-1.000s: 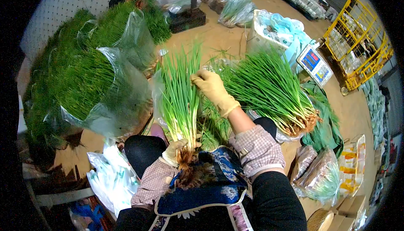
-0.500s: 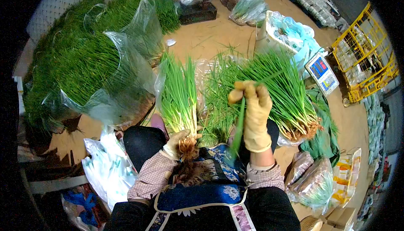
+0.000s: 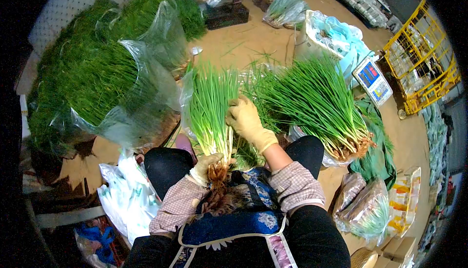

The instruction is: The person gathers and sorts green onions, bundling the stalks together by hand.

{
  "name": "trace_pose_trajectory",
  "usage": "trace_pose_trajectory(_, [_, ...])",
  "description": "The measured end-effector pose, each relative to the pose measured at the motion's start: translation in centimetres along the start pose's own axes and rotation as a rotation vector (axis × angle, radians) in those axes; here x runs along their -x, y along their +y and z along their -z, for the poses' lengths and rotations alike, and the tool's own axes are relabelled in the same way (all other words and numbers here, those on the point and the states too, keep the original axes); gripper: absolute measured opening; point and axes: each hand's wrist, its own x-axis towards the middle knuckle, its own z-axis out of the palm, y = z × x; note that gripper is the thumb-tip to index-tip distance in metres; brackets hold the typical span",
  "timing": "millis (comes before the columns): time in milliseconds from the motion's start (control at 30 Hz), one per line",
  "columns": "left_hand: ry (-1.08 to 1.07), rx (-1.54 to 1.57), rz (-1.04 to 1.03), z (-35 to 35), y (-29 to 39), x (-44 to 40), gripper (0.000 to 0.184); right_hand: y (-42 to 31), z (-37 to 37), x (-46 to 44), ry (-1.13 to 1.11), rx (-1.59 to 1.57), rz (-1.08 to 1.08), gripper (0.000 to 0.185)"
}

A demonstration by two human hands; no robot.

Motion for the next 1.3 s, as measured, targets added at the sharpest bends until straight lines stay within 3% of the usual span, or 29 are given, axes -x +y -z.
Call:
trace_pose_trajectory(67, [-0.04, 0.045, 0.102, 0.6, 0.0, -0.2, 0.051, 0.9, 0.9, 0.8, 0.065, -0.165, 0.127, 0.015])
trace_pose_trajectory(133, [-0.026, -0.007, 0.12, 0.4, 0.4, -0.4, 0.052, 1.0, 2.4, 2.2, 0.061, -0.229, 0.085, 0.017])
trace_pose_trajectory(200, [0.007, 0.003, 0.125, -0.4, 0.8, 0.0, 0.052, 1.9, 3.7, 3.5, 0.038, -0.23, 0.11, 0.032])
trace_pose_trajectory(333, [0.031, 0.026, 0.124, 0.7, -0.1, -0.6, 0.046, 1.9, 6.3, 5.8, -0.076, -0.895, -0.194, 0.018])
trace_pose_trajectory(400, [0.063, -0.005, 0.089, 0.5, 0.0, -0.7, 0.039, 1.6, 6.9, 6.0, -0.018, -1.05, -0.209, 0.014])
trace_pose_trajectory(467, [0.058, -0.035, 0.082, 1.5, -0.5, -1.4, 0.036, 3.2, 6.5, 6.1, 0.248, -1.157, -0.286, 0.014])
trace_pose_trajectory(533, [0.057, -0.067, 0.071, 2.3, -1.2, -1.9, 0.033, 5.2, 4.6, 5.7, 0.274, -0.58, -0.222, 0.025])
trace_pose_trajectory(600, [0.162, -0.408, -0.086, 2.7, -1.8, -2.5, 0.028, 5.5, 2.4, 6.0, 0.05, 0.389, -0.263, 0.029])
trace_pose_trajectory(633, [0.201, -0.371, -0.212, 2.8, -2.7, -2.8, 0.026, 5.9, 1.7, 5.3, 0.068, 0.115, -0.093, 0.028])
trace_pose_trajectory(667, [0.206, -0.367, -0.218, 3.8, -3.9, -3.8, 0.026, 5.9, 0.8, 5.3, -0.038, -0.065, -0.171, 0.022])
trace_pose_trajectory(733, [0.247, -0.559, -0.339, 6.8, -6.3, -5.9, 0.035, 0.8, 1.6, 4.2, -0.087, -0.115, -0.309, 0.021])
trace_pose_trajectory(800, [0.351, -0.565, -0.167, 4.4, -4.1, -3.7, 0.038, 0.0, -0.7, 3.8, -0.018, -0.301, -0.209, 0.021])
trace_pose_trajectory(867, [0.23, -0.594, -0.174, 3.6, -3.1, -3.3, 0.036, -2.1, -1.3, 2.8, 0.006, -0.424, -0.186, 0.024])
trace_pose_trajectory(900, [0.317, -0.871, -0.222, 4.4, -3.9, -4.1, 0.036, -3.3, -1.1, 2.1, -0.042, -0.335, -0.237, 0.027])
trace_pose_trajectory(933, [0.315, -0.871, -0.221, 6.1, -5.4, -5.4, 0.036, -4.2, -1.0, 1.2, -0.09, -0.245, -0.288, 0.029])
trace_pose_trajectory(1000, [0.4, -1.149, -0.429, 8.8, -8.2, -7.6, 0.038, -4.1, -1.6, -0.8, -0.128, -0.224, -0.331, 0.036])
trace_pose_trajectory(1033, [0.399, -1.148, -0.429, 6.8, -6.6, -6.5, 0.038, -4.0, -1.8, -1.8, -0.187, -0.16, -0.414, 0.038])
trace_pose_trajectory(1100, [0.34, -1.187, -0.199, 3.4, -3.5, -4.3, 0.04, -3.7, -2.3, -3.1, -0.268, -0.065, -0.505, 0.04])
trace_pose_trajectory(1133, [0.343, -1.186, -0.199, 5.2, -5.0, -5.4, 0.04, -3.3, -2.8, -3.3, -0.269, -0.066, -0.503, 0.04])
trace_pose_trajectory(1200, [0.332, -1.329, -0.559, 9.1, -8.8, -8.4, 0.041, -2.5, -3.5, -3.5, -0.284, -0.092, -0.463, 0.038])
trace_pose_trajectory(1233, [0.333, -1.327, -0.559, 7.2, -6.8, -7.0, 0.041, -2.8, -3.2, -3.1, -0.241, -0.082, -0.432, 0.034])
trace_pose_trajectory(1300, [0.182, -0.821, -0.223, 4.2, -3.1, -4.1, 0.043, -3.3, -2.9, -2.2, -0.157, -0.074, -0.38, 0.032])
